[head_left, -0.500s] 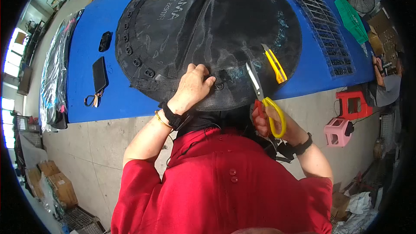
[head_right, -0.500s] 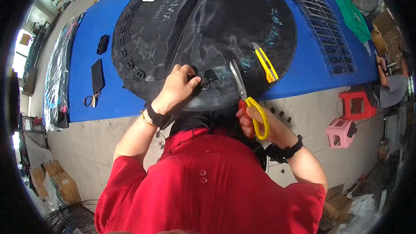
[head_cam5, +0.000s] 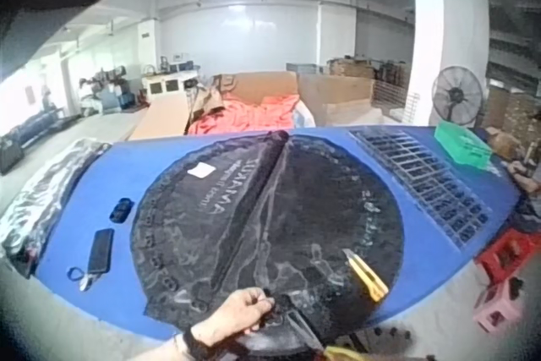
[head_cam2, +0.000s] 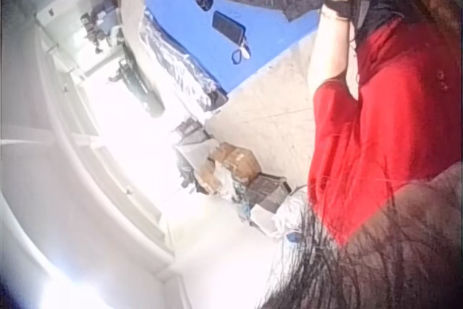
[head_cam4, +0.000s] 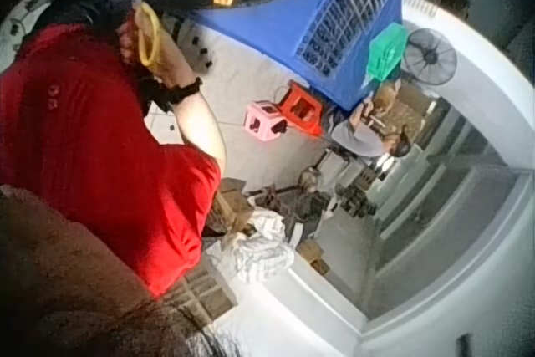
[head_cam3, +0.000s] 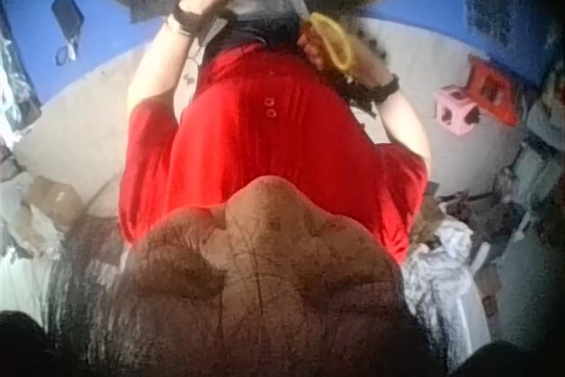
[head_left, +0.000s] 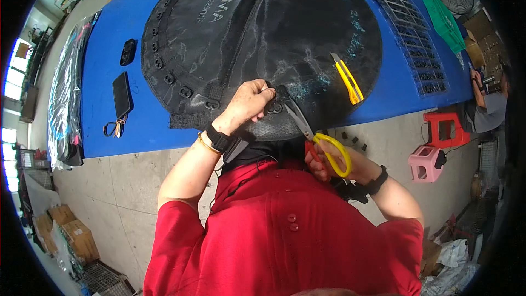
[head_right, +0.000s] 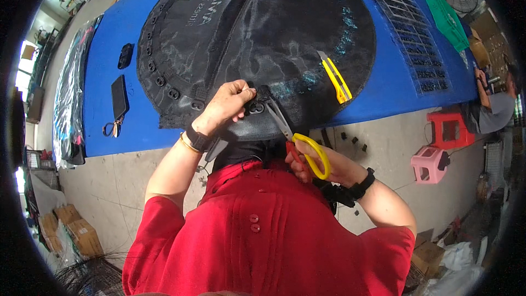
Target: Trimming excess material and loose threads from a circular black mesh piece using a utility knife and scissors.
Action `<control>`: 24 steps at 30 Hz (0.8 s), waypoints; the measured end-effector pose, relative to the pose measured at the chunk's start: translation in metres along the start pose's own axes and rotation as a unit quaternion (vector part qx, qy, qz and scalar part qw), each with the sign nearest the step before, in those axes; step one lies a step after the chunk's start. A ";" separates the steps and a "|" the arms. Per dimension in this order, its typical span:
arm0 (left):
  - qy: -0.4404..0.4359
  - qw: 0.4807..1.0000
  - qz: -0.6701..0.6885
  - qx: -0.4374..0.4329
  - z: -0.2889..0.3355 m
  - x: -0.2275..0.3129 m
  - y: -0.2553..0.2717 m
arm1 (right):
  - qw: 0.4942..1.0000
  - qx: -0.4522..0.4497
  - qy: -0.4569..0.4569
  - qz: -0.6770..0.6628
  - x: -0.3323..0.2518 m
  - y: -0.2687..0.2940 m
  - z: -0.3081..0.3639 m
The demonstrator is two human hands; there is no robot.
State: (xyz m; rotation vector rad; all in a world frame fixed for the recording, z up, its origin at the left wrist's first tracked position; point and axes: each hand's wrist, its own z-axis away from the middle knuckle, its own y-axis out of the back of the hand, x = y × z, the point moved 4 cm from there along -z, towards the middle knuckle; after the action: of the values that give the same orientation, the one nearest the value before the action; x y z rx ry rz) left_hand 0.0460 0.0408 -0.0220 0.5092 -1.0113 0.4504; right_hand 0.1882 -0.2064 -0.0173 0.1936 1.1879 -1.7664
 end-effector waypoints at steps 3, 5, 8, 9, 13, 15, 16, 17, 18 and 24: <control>0.007 1.000 0.010 -0.011 0.002 0.001 0.000 | 1.000 0.011 0.011 0.011 -0.001 -0.002 -0.002; 0.002 0.999 0.029 -0.018 0.005 0.002 0.001 | 1.000 0.015 0.008 0.007 -0.003 -0.003 -0.006; 0.002 0.997 0.067 -0.034 0.004 -0.001 0.002 | 1.000 0.023 0.000 0.002 -0.004 -0.003 -0.013; 0.006 0.997 0.067 -0.032 0.006 0.000 0.003 | 1.000 0.022 -0.009 0.001 -0.003 -0.003 -0.015; 0.004 0.995 0.082 -0.048 0.004 0.000 0.002 | 1.000 0.016 0.006 0.005 -0.007 -0.006 -0.010; 0.003 0.996 0.081 -0.035 0.008 0.003 0.004 | 0.999 0.029 -0.011 0.015 -0.007 -0.005 -0.016; 0.001 0.996 0.081 -0.038 0.008 0.002 0.003 | 0.999 0.032 -0.010 0.014 -0.006 -0.005 -0.019; 0.001 0.995 0.091 -0.040 0.007 0.000 0.003 | 0.999 0.030 0.002 0.011 -0.005 -0.006 -0.023; 0.002 0.994 0.101 -0.038 0.008 -0.001 0.004 | 1.000 0.025 0.014 0.008 -0.005 -0.006 -0.027; -0.001 0.993 0.104 -0.051 0.006 -0.003 0.002 | 0.998 0.051 0.036 0.012 -0.003 -0.002 -0.045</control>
State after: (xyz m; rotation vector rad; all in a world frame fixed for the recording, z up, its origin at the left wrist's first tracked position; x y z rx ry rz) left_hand 0.0392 0.0389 -0.0217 0.3144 -1.0877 0.5805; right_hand 0.1725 -0.1692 -0.0377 0.3343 1.1422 -1.8129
